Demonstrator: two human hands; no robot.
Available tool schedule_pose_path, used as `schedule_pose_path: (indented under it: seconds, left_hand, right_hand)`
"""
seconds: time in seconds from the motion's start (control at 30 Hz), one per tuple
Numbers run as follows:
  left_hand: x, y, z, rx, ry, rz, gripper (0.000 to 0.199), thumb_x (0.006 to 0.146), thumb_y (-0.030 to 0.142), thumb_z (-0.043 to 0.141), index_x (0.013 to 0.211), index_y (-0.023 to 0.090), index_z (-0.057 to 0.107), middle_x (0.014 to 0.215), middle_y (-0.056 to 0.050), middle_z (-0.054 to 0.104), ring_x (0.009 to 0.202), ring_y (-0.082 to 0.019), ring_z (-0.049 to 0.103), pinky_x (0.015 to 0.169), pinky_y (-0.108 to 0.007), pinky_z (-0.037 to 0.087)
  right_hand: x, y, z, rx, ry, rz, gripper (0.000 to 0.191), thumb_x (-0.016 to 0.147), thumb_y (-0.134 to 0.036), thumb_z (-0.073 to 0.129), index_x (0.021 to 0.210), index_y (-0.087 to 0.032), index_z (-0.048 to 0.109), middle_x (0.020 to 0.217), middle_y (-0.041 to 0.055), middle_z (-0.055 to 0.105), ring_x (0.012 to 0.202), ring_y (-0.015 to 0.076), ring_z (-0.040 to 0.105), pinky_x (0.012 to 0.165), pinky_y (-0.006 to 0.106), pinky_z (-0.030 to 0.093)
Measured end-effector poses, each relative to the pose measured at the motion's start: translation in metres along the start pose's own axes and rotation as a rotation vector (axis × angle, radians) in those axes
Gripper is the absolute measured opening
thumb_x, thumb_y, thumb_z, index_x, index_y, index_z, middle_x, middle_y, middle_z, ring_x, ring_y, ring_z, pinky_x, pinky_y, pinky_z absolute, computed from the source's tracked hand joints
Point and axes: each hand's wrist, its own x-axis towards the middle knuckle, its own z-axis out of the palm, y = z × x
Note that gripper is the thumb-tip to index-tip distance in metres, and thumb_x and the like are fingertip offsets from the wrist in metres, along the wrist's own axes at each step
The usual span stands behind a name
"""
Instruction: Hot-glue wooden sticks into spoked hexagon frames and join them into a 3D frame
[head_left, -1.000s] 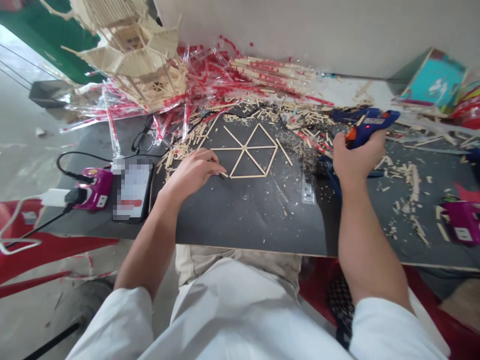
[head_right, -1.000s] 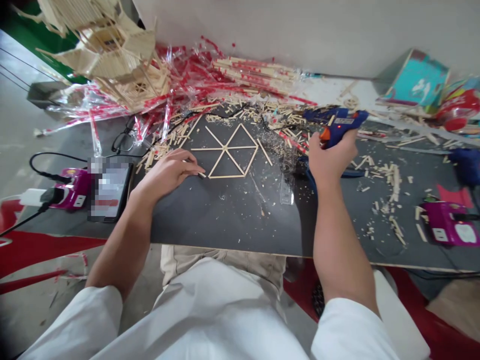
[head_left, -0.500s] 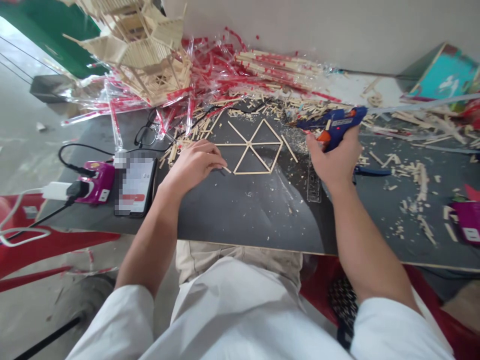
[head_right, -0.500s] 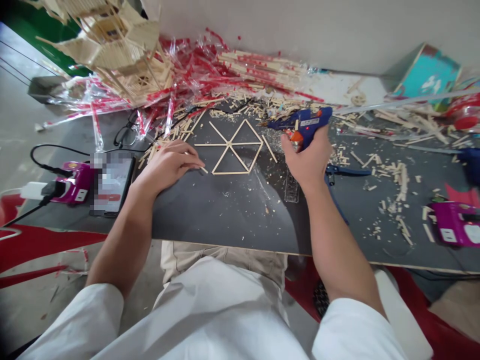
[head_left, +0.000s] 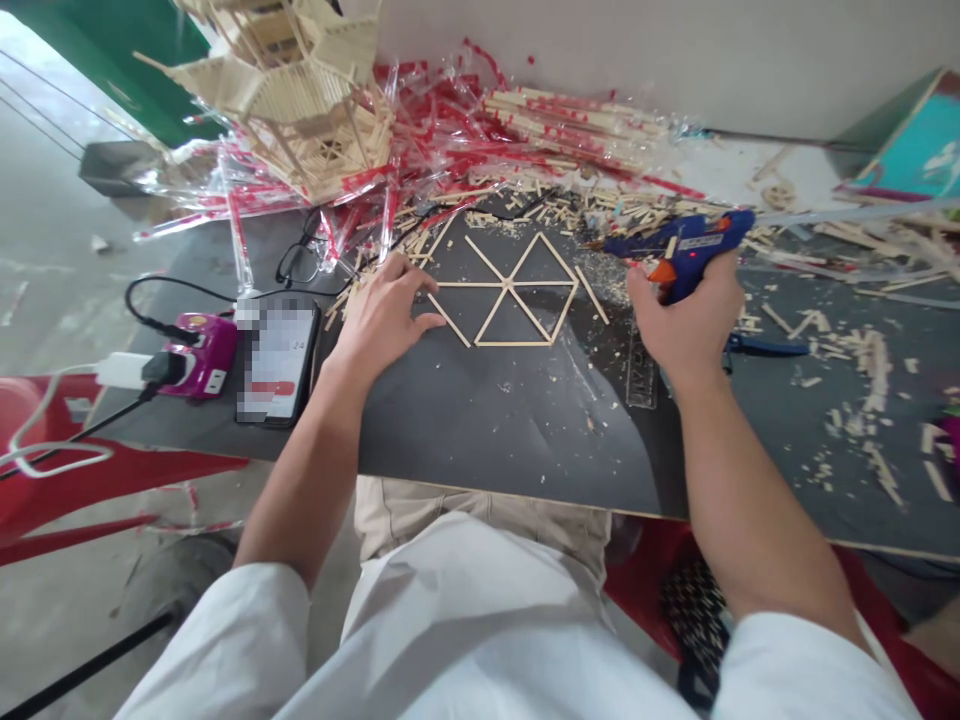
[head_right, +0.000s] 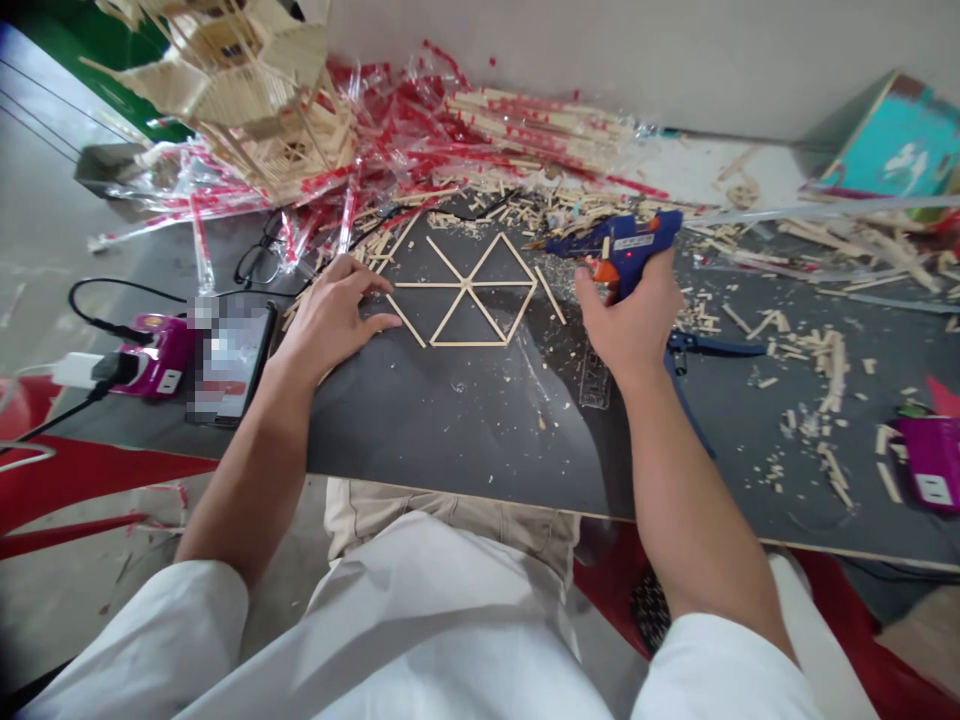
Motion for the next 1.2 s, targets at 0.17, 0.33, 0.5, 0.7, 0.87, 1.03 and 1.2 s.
schedule_pose_path:
  seconds: [0.17,0.33,0.5,0.7,0.87,1.03,1.2]
  left_hand:
    - [0.002,0.000,0.002,0.002,0.027,-0.181,0.039,0.089,0.039,0.100,0.113,0.019,0.077,0.126,-0.012,0.074,0.110,-0.030,0.073,0.102,-0.046,0.061]
    - [0.004,0.005,0.007,0.028,0.023,-0.226,0.032,0.091,0.039,0.099,0.105,0.021,0.075,0.113,-0.008,0.075,0.107,-0.029,0.072,0.100,-0.045,0.059]
    - [0.004,0.004,0.013,0.030,0.047,-0.205,0.030,0.094,0.040,0.096,0.106,0.021,0.075,0.111,-0.009,0.075,0.108,-0.030,0.072,0.101,-0.045,0.058]
    - [0.004,0.006,0.016,0.033,0.046,-0.205,0.030,0.098,0.043,0.092,0.112,0.023,0.075,0.112,-0.010,0.077,0.112,-0.032,0.072,0.103,-0.047,0.057]
    - [0.004,0.008,0.015,0.020,0.046,-0.171,0.032,0.101,0.041,0.088,0.125,0.022,0.078,0.110,-0.010,0.077,0.113,-0.033,0.071,0.105,-0.048,0.057]
    - [0.003,0.004,0.012,-0.029,0.037,-0.117,0.043,0.098,0.044,0.092,0.134,0.023,0.082,0.110,-0.009,0.077,0.108,-0.031,0.072,0.104,-0.045,0.058]
    - [0.001,0.012,0.008,-0.092,-0.003,-0.043,0.036,0.094,0.043,0.096,0.124,0.023,0.089,0.116,-0.009,0.078,0.111,-0.030,0.074,0.109,-0.046,0.058]
  right_hand:
    - [0.000,-0.005,-0.001,0.019,0.059,0.058,0.060,0.087,-0.070,0.074,0.129,-0.030,0.059,0.103,0.0164,0.079,0.099,0.0428,0.077,0.094,0.062,0.061]
    - [0.000,-0.001,0.002,-0.024,0.070,0.051,0.060,0.085,-0.068,0.074,0.128,-0.029,0.060,0.101,0.0124,0.078,0.092,0.0403,0.079,0.093,0.063,0.064]
    - [0.001,-0.003,0.001,-0.030,0.069,0.073,0.058,0.085,-0.061,0.077,0.130,-0.028,0.063,0.091,0.0091,0.076,0.089,0.0405,0.079,0.093,0.064,0.065]
    - [0.001,-0.011,-0.003,-0.004,0.059,0.079,0.062,0.081,-0.054,0.081,0.134,-0.027,0.064,0.094,0.0112,0.078,0.099,0.0436,0.081,0.093,0.062,0.066]
    - [0.001,-0.009,-0.003,0.006,0.043,0.076,0.060,0.082,-0.057,0.081,0.133,-0.028,0.063,0.096,0.0109,0.079,0.088,0.0391,0.079,0.087,0.058,0.066]
    - [0.001,-0.009,-0.003,-0.001,0.042,0.075,0.061,0.084,-0.061,0.082,0.132,-0.029,0.063,0.100,0.0126,0.081,0.092,0.0395,0.079,0.088,0.057,0.066]
    - [0.000,-0.015,-0.006,-0.014,0.038,0.063,0.055,0.088,-0.060,0.078,0.131,-0.029,0.064,0.102,0.0125,0.081,0.095,0.0400,0.080,0.090,0.059,0.067]
